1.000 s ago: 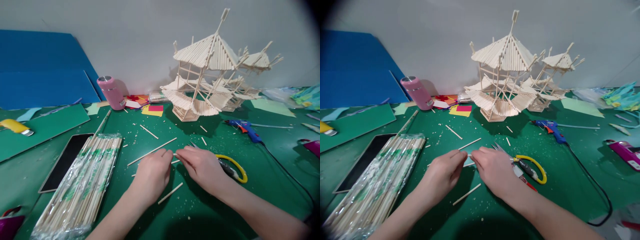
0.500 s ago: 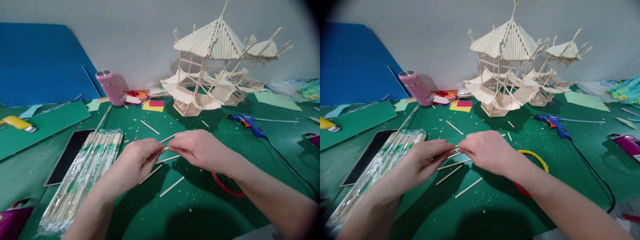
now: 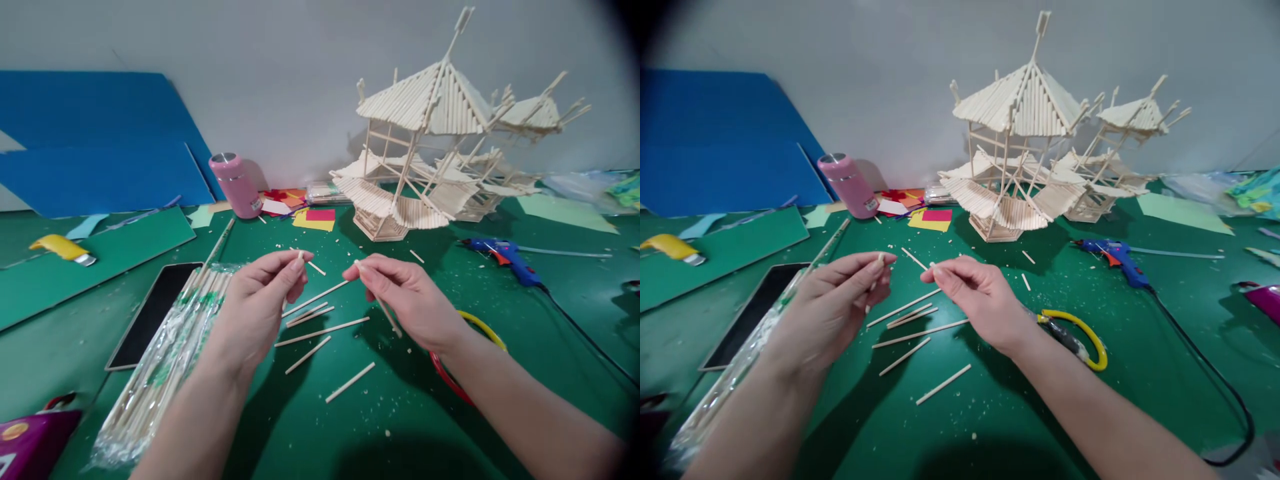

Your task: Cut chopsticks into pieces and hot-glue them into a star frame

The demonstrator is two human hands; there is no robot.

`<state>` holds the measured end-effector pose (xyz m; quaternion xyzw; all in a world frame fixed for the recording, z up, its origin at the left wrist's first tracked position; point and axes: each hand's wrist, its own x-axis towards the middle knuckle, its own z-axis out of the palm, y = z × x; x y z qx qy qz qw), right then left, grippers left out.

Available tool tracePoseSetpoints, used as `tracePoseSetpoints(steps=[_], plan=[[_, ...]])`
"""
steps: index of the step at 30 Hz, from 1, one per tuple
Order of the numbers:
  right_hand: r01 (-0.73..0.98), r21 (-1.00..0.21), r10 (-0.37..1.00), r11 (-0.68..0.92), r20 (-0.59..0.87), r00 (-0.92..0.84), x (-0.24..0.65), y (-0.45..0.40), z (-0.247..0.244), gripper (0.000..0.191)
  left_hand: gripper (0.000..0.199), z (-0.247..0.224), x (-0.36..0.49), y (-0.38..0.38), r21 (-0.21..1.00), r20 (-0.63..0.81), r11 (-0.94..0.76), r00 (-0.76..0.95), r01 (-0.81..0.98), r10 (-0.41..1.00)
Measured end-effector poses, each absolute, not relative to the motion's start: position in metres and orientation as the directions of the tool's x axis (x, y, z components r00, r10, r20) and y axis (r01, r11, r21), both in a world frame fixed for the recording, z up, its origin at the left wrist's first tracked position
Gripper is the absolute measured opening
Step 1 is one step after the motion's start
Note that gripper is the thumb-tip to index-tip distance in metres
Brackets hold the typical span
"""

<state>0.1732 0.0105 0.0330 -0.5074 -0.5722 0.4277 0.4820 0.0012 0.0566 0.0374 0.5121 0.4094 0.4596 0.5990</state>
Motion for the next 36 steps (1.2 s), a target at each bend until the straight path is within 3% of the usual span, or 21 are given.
tracePoseSetpoints(steps=[4, 10, 17, 26, 30, 36], plan=[[-0.069, -0.997, 1.000, -0.018, -0.019, 0.015, 0.165, 0.013, 0.020, 0.017, 0.018, 0.034, 0.007, 0.055, 0.956, -0.151, 0.218, 0.309, -0.194, 0.939], [-0.171, -0.980, 0.995, -0.102, -0.099, -0.026, 0.158, 0.015, 0.009, 0.018, 0.021, 0.025, 0.015, 0.051, 0.950, -0.209, 0.273, 0.343, -0.150, 0.916], [-0.049, -0.999, 0.992, 0.018, 0.011, 0.125, 0.156, 0.014, -0.004, 0.016, 0.018, 0.014, 0.024, 0.048, 0.951, -0.267, 0.304, 0.351, -0.055, 0.897], [0.055, -0.995, 0.991, 0.087, 0.092, 0.094, 0.160, 0.011, -0.014, 0.017, 0.017, 0.014, 0.033, 0.040, 0.903, -0.362, 0.423, 0.398, -0.073, 0.843], [0.215, -0.960, 0.967, 0.180, 0.213, 0.142, 0.162, 0.012, -0.018, 0.016, 0.018, 0.013, 0.033, 0.037, 0.930, -0.329, 0.368, 0.426, -0.010, 0.843], [0.182, -0.960, 0.961, 0.213, 0.240, 0.138, 0.164, 0.011, -0.019, 0.016, 0.019, 0.012, 0.034, 0.037, 0.935, -0.289, 0.351, 0.481, -0.042, 0.828]])
